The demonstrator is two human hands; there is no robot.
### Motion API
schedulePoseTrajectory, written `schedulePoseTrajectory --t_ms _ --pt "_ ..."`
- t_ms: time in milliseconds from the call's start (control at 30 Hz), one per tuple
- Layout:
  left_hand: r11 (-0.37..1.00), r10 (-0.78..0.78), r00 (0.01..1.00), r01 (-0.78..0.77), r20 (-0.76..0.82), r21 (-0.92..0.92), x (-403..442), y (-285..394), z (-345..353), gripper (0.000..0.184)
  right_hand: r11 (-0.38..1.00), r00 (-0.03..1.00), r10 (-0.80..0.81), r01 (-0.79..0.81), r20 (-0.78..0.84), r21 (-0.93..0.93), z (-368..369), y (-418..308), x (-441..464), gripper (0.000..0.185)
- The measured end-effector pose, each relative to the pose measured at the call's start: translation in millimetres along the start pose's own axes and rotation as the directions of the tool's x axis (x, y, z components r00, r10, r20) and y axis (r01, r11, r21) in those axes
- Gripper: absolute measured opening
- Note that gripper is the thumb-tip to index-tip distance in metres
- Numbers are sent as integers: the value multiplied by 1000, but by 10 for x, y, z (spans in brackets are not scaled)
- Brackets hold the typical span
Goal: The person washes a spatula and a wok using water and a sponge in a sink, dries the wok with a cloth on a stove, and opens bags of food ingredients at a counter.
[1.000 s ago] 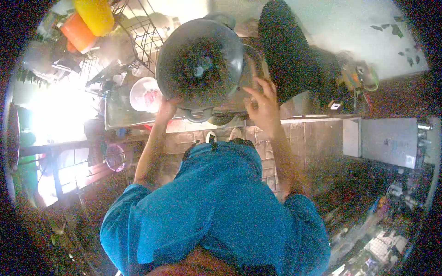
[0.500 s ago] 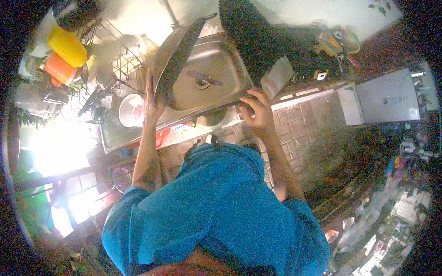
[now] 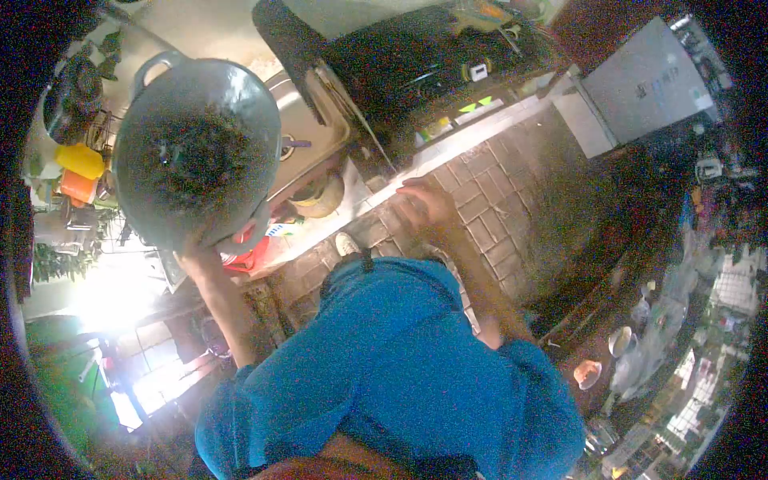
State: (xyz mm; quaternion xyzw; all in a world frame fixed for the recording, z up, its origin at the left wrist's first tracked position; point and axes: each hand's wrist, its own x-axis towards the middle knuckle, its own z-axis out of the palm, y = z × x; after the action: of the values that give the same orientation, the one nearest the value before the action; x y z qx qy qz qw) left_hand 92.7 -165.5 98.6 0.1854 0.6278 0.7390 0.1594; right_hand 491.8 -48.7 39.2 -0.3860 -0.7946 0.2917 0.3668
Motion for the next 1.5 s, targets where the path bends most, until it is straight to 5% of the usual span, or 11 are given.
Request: schedulePoseTrajectory --t_ms 167,200,300,367,433,533,700,767,1067,1200,1500 --pt "980 -168 986 167 -5 -107 -1065 712 685 62 747 951 275 -306 144 590 -616 8 -412 41" --pt "979 -168 986 169 15 -110 -1263 691 860 62 751 951 282 -300 125 588 -747 4 -449 41" --pt "954 -253 914 291 317 -76 -1729 424 1303 65 370 976 199 -160 90 915 -1171 -17 -595 59" --pt "932 -296 840 358 454 -55 -2032 169 1666 64 424 939 343 -174 20 889 -1377 55 -785 57" --pt "857 -362 716 508 597 -89 -2472 184 2131 53 450 743 654 -235 -139 862 -1599 64 -929 41" --pt "865 -349 519 498 781 55 -2687 -307 2503 53 494 619 756 -326 -213 806 -1922 374 -1332 32" --pt "774 -495 289 575 819 265 -3241 -592 3408 39 589 470 760 -207 -449 781 -2354 649 -1748 31" --pt "647 -617 88 624 782 439 -3294 -1012 3762 49 581 369 800 -277 -473 765 -2527 830 -1899 32" --pt "674 -478 -319 464 818 575 -4587 -1223 5841 60 522 9 810 -469 -587 713 -3476 1468 -2113 37" --pt "680 -552 -386 305 739 667 -5156 -1170 6653 57 521 -51 789 -471 -612 711 -3966 1690 -2127 38" --pt "646 -478 -447 404 756 647 -6117 -1635 8125 52 543 -335 551 -552 -765 633 -5107 2669 -2549 43"
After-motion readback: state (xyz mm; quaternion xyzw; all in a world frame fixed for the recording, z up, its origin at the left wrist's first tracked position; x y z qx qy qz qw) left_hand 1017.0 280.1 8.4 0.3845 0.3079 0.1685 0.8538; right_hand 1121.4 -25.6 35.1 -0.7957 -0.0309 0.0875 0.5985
